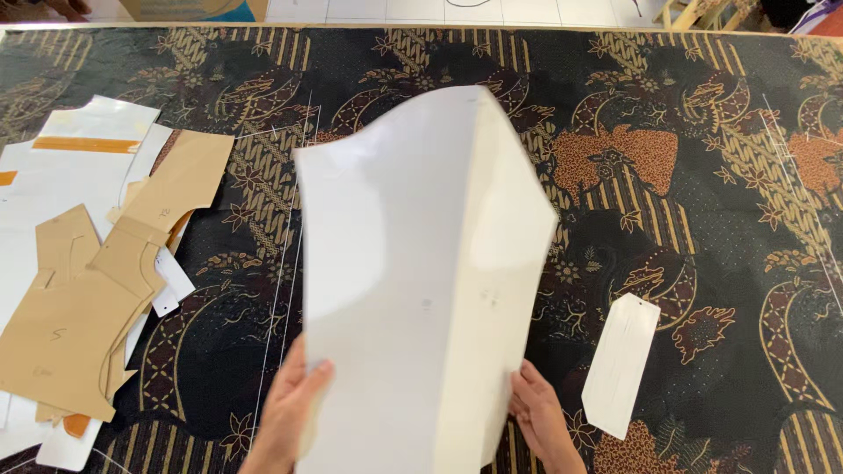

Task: The person aligns a white paper pattern on a dark patterned fabric and uses a white marking tool to trace the pattern's edges. The person repeatedly repositions the pattern and marks along the seams and edges.

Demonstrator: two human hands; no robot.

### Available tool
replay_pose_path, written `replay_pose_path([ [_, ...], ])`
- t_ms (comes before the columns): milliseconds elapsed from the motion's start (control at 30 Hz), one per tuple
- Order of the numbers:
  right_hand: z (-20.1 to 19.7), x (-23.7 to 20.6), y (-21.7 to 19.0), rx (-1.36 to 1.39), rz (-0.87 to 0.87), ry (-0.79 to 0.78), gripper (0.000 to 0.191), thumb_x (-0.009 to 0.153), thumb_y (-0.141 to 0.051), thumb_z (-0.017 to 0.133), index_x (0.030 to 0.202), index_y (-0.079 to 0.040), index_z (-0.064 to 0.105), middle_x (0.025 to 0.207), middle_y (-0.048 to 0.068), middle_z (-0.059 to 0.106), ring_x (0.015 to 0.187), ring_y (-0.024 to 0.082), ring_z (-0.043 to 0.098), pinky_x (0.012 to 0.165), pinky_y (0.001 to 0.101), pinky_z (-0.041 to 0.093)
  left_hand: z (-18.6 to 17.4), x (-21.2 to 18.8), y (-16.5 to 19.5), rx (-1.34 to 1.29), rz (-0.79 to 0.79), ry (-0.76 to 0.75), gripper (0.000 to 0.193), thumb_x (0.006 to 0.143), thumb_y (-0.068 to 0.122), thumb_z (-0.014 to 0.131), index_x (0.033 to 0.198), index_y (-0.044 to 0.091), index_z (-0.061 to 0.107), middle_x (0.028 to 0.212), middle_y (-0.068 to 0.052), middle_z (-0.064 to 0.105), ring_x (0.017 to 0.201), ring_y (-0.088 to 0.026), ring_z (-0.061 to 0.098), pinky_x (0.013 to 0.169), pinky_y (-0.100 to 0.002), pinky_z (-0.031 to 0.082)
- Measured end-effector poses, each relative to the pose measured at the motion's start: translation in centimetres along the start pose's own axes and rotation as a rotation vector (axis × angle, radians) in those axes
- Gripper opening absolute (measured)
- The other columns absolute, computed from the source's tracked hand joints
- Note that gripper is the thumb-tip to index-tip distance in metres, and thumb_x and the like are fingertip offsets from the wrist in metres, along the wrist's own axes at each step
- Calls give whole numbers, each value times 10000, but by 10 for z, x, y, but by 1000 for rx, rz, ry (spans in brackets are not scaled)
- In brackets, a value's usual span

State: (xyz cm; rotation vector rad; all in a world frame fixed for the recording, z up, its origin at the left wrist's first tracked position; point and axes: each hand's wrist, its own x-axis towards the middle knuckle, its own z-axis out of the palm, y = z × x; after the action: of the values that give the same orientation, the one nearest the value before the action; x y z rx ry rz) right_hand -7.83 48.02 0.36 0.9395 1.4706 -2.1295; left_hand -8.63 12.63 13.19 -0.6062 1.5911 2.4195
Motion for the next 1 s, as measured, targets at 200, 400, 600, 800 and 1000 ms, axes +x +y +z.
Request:
replay_pose_path([
  [200, 31, -8, -15, -441, -165, 15, 512, 953, -114, 636, 1446, -44, 516, 1025, 88, 678, 789, 120, 649, 757, 285, 596, -23, -5, 61, 387, 266, -15, 534, 974, 33, 485, 1505, 4, 438, 1388, -136, 640, 1267, -185, 576, 1064, -317, 418],
  [400, 83, -40, -19, -540, -227, -168, 634, 935, -246, 610, 1529, -101, 443, 1246, 74, 674, 814, 163, 615, 762, 328, 579, 22, -35, 122, 938, 215, -106, 584, 977, 94, 490, 1558, 117, 432, 1331, -159, 685, 1189, -229, 675, 995, -353, 507],
  [600, 81, -111, -38, 72, -571, -483, 684, 1021, -412, 534, 1557, -7, 409, 1512, 163, 552, 1338, 244, 575, 1048, 401, 509, 98, -49, 75, 1186, 340, -822, 719, 996, 324, 626, 1586, 28, 340, 1605, -294, 363, 1437, -397, 394, 1125, -477, 376],
  [800, 42, -78, -79, -358, -442, 93, 501, 960, -135, 602, 1423, 49, 558, 1286, 177, 711, 1149, 225, 640, 980, 340, 487, 97, -28, -13, 893, -99, -940, 618, 988, 453, 532, 1528, 165, 444, 1524, -167, 495, 1463, -291, 453, 1194, -413, 333],
  [1000, 9, -90, -94, -230, -491, 85, 440, 996, -110, 544, 1400, 63, 570, 1213, 162, 729, 1056, 203, 673, 922, 328, 513, 47, 64, -69, 985, 97, -114, 639, 1014, 522, 439, 1565, 211, 350, 1680, -147, 153, 1562, -324, 120, 1224, -475, 168],
])
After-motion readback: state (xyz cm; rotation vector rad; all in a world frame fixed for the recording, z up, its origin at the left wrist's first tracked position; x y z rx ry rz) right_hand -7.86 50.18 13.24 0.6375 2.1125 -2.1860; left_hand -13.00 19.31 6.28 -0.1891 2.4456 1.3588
